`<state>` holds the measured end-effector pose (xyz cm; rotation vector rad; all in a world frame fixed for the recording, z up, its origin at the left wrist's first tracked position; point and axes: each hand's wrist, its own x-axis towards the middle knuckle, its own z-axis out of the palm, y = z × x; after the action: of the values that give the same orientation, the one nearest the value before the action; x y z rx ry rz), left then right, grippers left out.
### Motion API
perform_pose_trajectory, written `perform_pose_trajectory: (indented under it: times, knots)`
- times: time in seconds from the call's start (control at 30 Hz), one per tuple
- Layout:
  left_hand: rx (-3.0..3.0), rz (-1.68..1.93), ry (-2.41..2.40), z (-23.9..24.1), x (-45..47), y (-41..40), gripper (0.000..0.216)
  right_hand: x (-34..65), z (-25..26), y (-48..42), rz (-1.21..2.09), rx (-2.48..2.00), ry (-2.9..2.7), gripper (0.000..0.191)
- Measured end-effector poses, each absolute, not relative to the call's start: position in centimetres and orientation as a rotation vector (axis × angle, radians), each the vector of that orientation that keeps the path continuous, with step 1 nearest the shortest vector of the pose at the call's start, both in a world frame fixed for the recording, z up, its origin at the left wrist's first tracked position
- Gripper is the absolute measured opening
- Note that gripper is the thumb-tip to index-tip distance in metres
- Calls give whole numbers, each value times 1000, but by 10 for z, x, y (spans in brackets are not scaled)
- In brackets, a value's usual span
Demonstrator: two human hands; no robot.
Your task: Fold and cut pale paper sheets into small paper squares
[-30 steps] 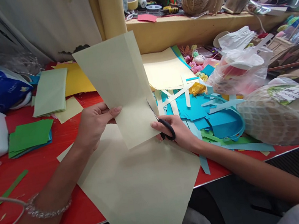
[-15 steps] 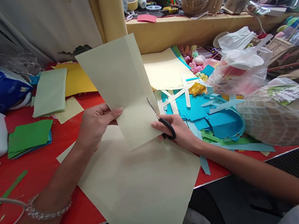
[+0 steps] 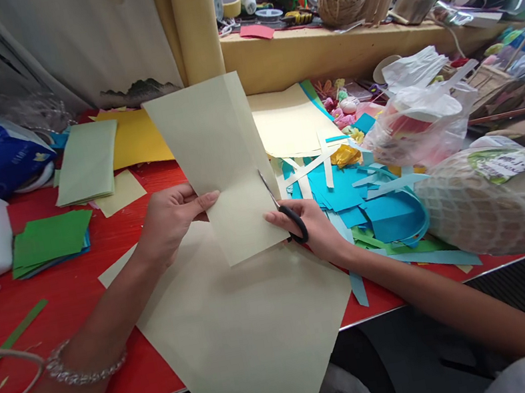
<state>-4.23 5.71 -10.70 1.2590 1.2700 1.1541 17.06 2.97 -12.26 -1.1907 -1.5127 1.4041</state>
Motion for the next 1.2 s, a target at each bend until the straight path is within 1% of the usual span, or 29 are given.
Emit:
perform_pose_trajectory:
  times: [0.2, 0.47, 0.63, 0.83, 1.2]
  knots:
    - [1268, 1143, 1252, -108, -42, 58, 20, 171, -124, 29, 1385, -1185, -1494, 49]
    - [1266, 1152, 1238, -107, -41, 57, 16, 169, -123, 27, 1399, -1166, -1470, 42]
    - [1305, 1121, 1245, -108, -40, 56, 17, 170, -125, 27, 1403, -1109, -1453, 43]
    - [1311, 1111, 1244, -107, -41, 55, 19, 170, -125, 27, 1402, -1140, -1442, 45]
    - [1357, 1045, 1255, -108, -41, 54, 21, 169, -128, 27, 1409, -1112, -1403, 44]
